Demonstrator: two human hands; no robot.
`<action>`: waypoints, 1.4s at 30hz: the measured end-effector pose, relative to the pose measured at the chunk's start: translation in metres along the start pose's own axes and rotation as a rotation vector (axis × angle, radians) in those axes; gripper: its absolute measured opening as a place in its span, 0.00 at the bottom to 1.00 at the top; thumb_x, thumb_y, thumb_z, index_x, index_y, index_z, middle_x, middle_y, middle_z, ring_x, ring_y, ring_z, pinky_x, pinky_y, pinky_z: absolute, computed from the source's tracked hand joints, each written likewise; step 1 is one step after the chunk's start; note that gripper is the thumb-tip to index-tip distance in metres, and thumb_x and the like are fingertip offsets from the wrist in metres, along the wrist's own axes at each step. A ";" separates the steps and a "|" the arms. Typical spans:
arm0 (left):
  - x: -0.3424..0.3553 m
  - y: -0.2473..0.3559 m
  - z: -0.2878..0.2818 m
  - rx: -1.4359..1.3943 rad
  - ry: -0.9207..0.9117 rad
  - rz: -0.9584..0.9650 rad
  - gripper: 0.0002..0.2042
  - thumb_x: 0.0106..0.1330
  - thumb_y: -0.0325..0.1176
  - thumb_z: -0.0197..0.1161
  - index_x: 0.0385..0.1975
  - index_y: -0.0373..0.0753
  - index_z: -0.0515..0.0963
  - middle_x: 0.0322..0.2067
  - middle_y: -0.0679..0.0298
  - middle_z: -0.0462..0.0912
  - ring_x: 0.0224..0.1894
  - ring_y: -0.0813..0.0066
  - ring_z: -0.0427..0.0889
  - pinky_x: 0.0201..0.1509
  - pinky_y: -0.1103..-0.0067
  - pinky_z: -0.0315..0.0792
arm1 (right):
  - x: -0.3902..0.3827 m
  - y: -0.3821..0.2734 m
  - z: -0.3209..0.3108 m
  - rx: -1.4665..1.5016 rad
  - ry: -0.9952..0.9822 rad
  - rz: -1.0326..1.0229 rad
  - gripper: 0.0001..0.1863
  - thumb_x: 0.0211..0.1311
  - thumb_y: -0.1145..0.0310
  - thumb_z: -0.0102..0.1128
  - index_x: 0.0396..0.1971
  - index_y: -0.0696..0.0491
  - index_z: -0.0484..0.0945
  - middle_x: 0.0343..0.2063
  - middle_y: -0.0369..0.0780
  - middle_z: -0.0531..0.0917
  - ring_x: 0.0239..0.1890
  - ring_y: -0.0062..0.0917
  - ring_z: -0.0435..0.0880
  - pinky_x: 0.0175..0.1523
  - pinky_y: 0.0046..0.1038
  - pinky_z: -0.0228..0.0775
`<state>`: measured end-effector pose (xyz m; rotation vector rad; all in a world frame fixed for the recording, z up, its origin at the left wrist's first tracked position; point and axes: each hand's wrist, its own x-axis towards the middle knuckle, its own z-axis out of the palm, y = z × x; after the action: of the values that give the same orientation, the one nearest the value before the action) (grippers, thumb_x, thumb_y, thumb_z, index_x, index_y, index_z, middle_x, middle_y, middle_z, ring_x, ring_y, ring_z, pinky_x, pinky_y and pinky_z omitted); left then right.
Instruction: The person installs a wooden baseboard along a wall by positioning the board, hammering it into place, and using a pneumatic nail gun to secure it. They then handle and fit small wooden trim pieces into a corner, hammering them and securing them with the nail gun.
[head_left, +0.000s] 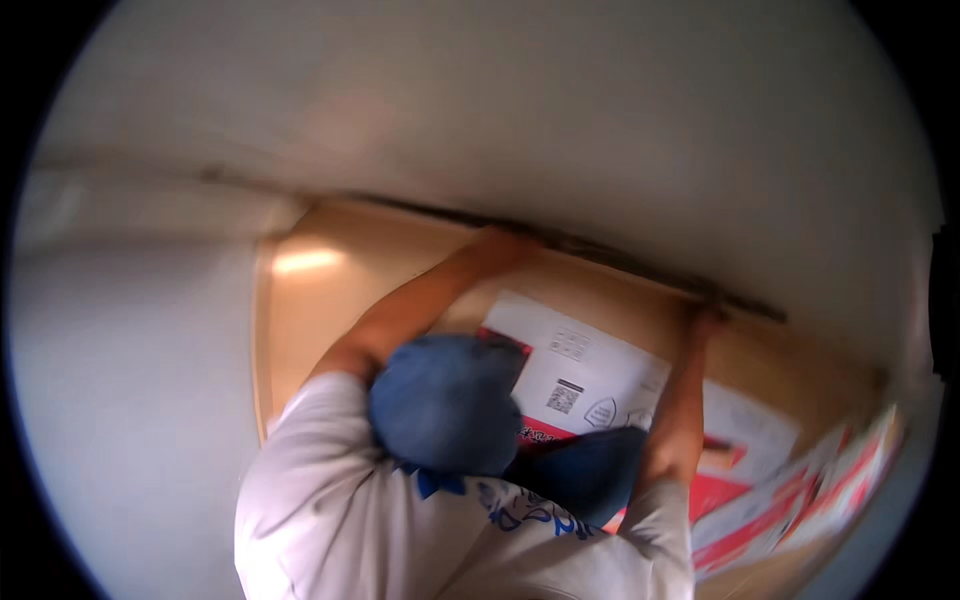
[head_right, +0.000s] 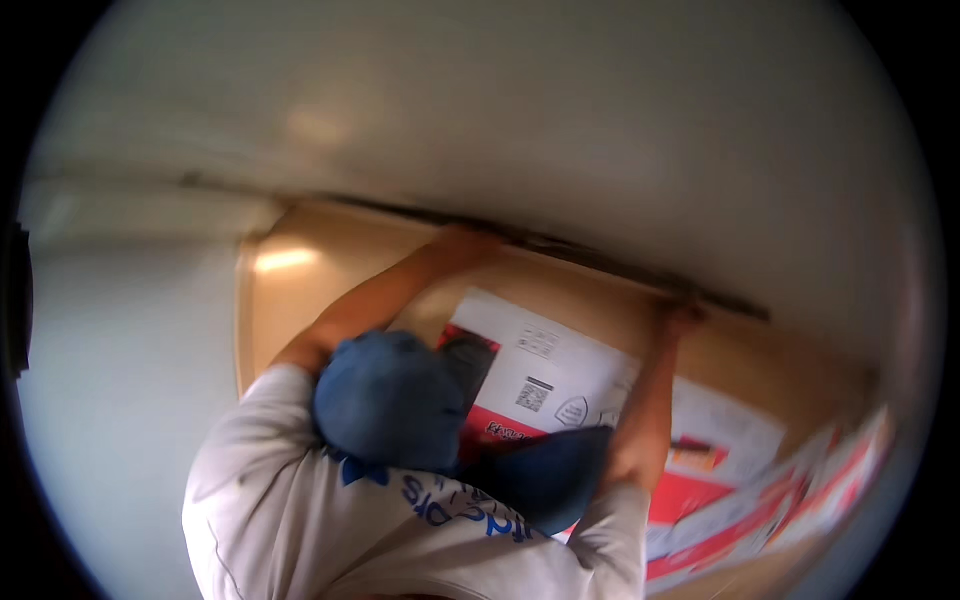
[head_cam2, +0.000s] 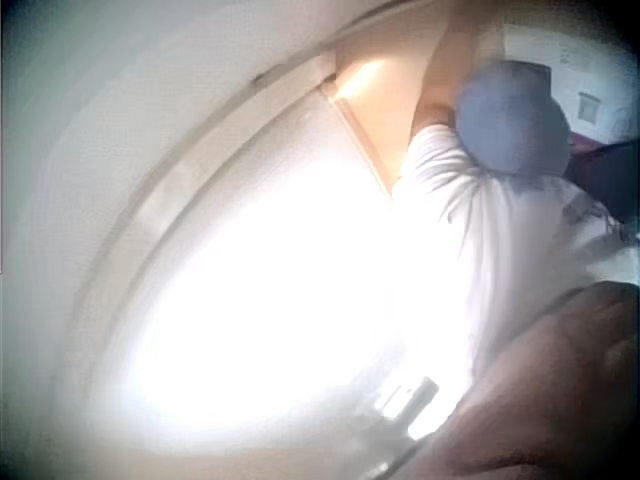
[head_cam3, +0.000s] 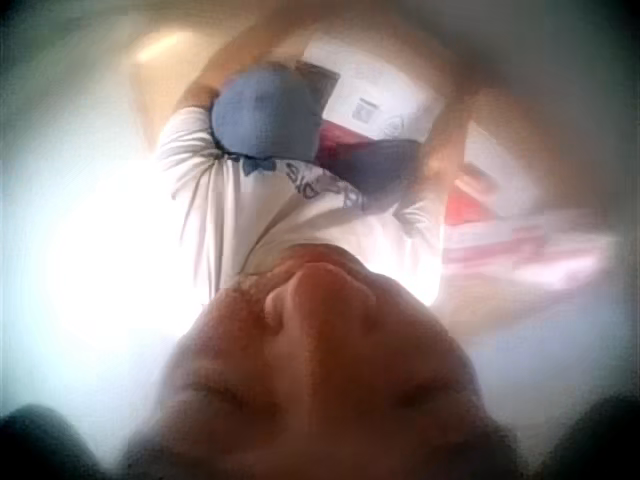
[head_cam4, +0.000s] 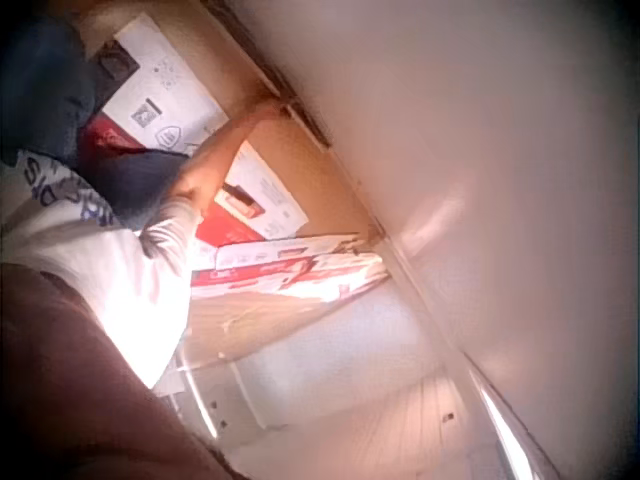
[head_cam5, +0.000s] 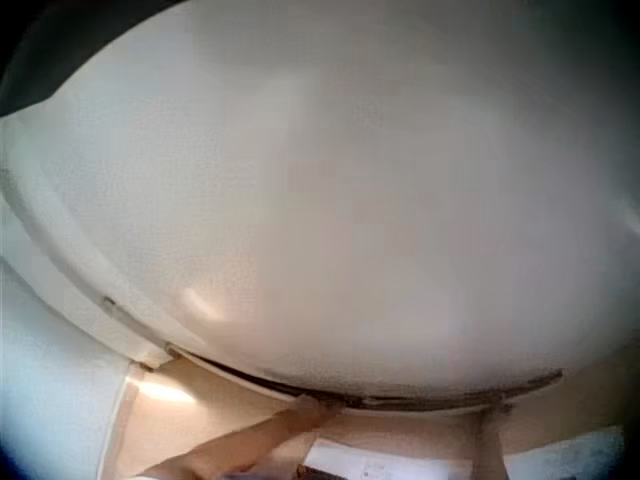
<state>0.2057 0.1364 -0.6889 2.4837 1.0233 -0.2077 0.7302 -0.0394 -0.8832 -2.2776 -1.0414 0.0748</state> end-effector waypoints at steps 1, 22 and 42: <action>-0.013 -0.004 0.009 -0.156 0.022 0.028 0.17 0.74 0.45 0.54 0.53 0.48 0.83 0.49 0.54 0.87 0.50 0.50 0.86 0.53 0.59 0.80 | -0.002 -0.025 -0.006 0.153 0.023 0.131 0.31 0.74 0.49 0.54 0.67 0.55 0.70 0.51 0.45 0.82 0.49 0.32 0.79 0.53 0.38 0.68; -0.089 -0.033 0.040 -0.077 0.175 0.110 0.20 0.74 0.44 0.59 0.56 0.37 0.81 0.47 0.47 0.86 0.48 0.48 0.87 0.52 0.63 0.81 | -0.037 -0.182 -0.029 0.524 0.381 0.540 0.45 0.65 0.54 0.66 0.72 0.65 0.59 0.65 0.59 0.73 0.66 0.52 0.74 0.71 0.41 0.65; -0.020 -0.052 0.030 0.118 0.067 0.163 0.14 0.69 0.40 0.57 0.50 0.46 0.84 0.44 0.55 0.88 0.46 0.55 0.87 0.51 0.62 0.82 | -0.040 -0.085 -0.024 0.762 0.316 0.326 0.25 0.75 0.69 0.58 0.64 0.62 0.62 0.63 0.46 0.73 0.57 0.31 0.74 0.65 0.34 0.68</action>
<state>0.1563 0.1426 -0.7270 2.6818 0.8516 -0.1386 0.6535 -0.0374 -0.8241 -1.6569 -0.3675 0.2006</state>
